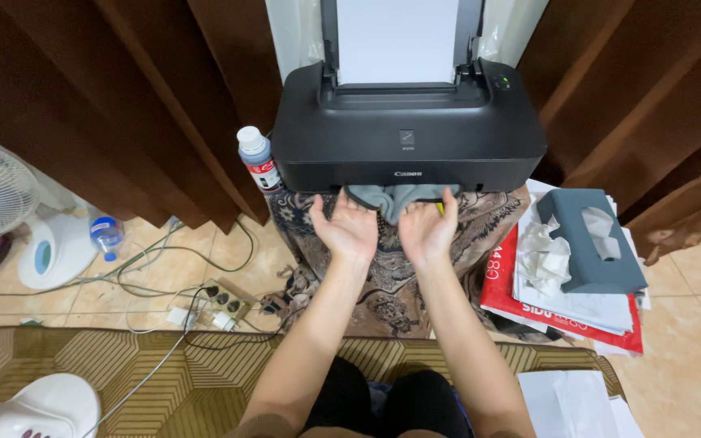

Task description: The person cleans a black printer using a yellow cloth and a white tissue, wiping the top and interior surfaces. They then place a sheet of white paper into the printer's input tray.

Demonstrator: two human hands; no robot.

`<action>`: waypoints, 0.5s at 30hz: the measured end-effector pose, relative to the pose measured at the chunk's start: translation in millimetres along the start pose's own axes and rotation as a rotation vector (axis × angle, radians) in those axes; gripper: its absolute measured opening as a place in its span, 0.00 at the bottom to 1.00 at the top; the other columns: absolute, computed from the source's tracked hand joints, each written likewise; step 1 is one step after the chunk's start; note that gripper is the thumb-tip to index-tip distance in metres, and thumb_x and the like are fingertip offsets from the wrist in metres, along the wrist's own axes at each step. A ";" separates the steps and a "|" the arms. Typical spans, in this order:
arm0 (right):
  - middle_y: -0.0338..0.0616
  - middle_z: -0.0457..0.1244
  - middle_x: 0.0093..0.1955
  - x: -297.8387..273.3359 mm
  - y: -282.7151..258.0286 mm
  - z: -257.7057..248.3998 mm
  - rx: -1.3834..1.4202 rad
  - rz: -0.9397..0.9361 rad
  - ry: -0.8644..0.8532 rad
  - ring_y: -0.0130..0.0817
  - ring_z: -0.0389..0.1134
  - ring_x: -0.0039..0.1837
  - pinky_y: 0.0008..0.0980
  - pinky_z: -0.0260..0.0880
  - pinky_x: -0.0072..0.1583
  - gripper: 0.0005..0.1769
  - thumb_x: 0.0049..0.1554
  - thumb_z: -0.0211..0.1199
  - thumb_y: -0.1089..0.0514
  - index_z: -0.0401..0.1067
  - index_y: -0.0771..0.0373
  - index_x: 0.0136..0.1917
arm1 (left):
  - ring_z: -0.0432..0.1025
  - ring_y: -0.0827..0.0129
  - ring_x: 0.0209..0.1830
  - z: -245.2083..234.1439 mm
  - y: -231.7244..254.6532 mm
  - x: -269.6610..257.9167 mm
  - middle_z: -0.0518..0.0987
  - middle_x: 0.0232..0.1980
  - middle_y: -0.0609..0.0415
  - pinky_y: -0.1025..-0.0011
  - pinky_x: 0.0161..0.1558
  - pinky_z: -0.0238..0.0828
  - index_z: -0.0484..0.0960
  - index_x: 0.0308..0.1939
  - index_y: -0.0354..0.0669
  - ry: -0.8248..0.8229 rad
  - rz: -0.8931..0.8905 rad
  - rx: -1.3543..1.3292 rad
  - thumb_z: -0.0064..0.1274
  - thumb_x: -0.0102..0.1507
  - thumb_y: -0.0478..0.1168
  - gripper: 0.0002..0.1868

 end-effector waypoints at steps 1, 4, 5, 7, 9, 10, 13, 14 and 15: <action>0.50 0.54 0.76 1.5 8.9 3.2 0.013 0.019 0.006 0.43 0.52 0.78 0.41 0.49 0.79 0.41 0.62 0.52 0.37 0.54 0.68 0.77 | 0.62 0.57 0.71 0.2 5.5 -0.6 0.71 0.69 0.44 0.58 0.72 0.53 0.67 0.68 0.31 -0.002 0.013 0.001 0.40 0.63 0.65 0.43; 0.51 0.54 0.76 6.2 23.7 11.1 0.050 0.055 0.031 0.44 0.52 0.78 0.43 0.48 0.79 0.43 0.60 0.53 0.37 0.54 0.69 0.76 | 0.61 0.58 0.74 1.6 13.0 0.0 0.69 0.71 0.47 0.58 0.75 0.52 0.66 0.69 0.34 -0.018 0.065 -0.004 0.42 0.63 0.65 0.43; 0.51 0.54 0.76 7.2 25.3 12.7 0.062 0.055 0.044 0.46 0.52 0.78 0.44 0.48 0.79 0.43 0.59 0.53 0.37 0.55 0.69 0.76 | 0.60 0.59 0.74 1.9 12.8 1.3 0.68 0.72 0.48 0.57 0.74 0.51 0.64 0.70 0.35 -0.018 0.065 0.010 0.43 0.62 0.66 0.44; 0.51 0.54 0.77 6.3 22.0 14.0 0.076 0.045 0.047 0.46 0.51 0.78 0.45 0.47 0.79 0.43 0.58 0.52 0.36 0.55 0.67 0.76 | 0.58 0.59 0.74 2.8 7.1 5.6 0.64 0.74 0.49 0.55 0.74 0.50 0.61 0.72 0.38 -0.017 0.057 0.036 0.44 0.61 0.67 0.46; 0.49 0.53 0.77 5.2 12.2 15.6 0.086 0.022 0.021 0.46 0.51 0.79 0.46 0.47 0.79 0.43 0.57 0.52 0.36 0.55 0.64 0.76 | 0.57 0.58 0.75 3.8 2.1 9.8 0.62 0.76 0.49 0.52 0.74 0.49 0.58 0.73 0.39 0.008 0.070 0.056 0.43 0.60 0.68 0.48; 0.49 0.53 0.77 4.5 7.3 14.8 0.087 0.017 0.028 0.46 0.51 0.79 0.47 0.47 0.79 0.43 0.57 0.52 0.36 0.55 0.65 0.76 | 0.56 0.58 0.76 3.9 -0.4 11.3 0.61 0.76 0.49 0.51 0.73 0.48 0.57 0.74 0.39 0.021 0.075 0.068 0.43 0.59 0.69 0.49; 0.51 0.53 0.77 2.8 -8.3 8.4 0.082 -0.013 0.073 0.47 0.51 0.79 0.49 0.48 0.79 0.44 0.57 0.51 0.35 0.54 0.65 0.76 | 0.54 0.59 0.78 6.2 -5.9 13.4 0.59 0.78 0.49 0.52 0.75 0.44 0.55 0.76 0.38 -0.002 0.115 0.101 0.41 0.61 0.72 0.51; 0.51 0.53 0.77 2.6 -13.3 4.7 0.077 -0.032 0.106 0.47 0.51 0.79 0.49 0.48 0.79 0.44 0.57 0.51 0.35 0.54 0.65 0.76 | 0.53 0.59 0.78 6.6 -8.5 12.8 0.59 0.78 0.49 0.52 0.75 0.43 0.55 0.76 0.39 -0.002 0.111 0.114 0.40 0.61 0.72 0.51; 0.52 0.53 0.77 2.6 -18.3 0.8 0.072 -0.051 0.139 0.47 0.51 0.79 0.49 0.48 0.79 0.44 0.57 0.51 0.35 0.53 0.66 0.76 | 0.53 0.59 0.78 7.2 -11.6 12.1 0.59 0.78 0.50 0.51 0.75 0.42 0.55 0.76 0.40 -0.003 0.108 0.127 0.39 0.60 0.73 0.51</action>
Point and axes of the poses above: each hand's wrist, its own x-axis towards the middle knuckle, its own z-axis out of the palm, y = z × x, the point moved 4 cm from there along x, towards the middle knuckle
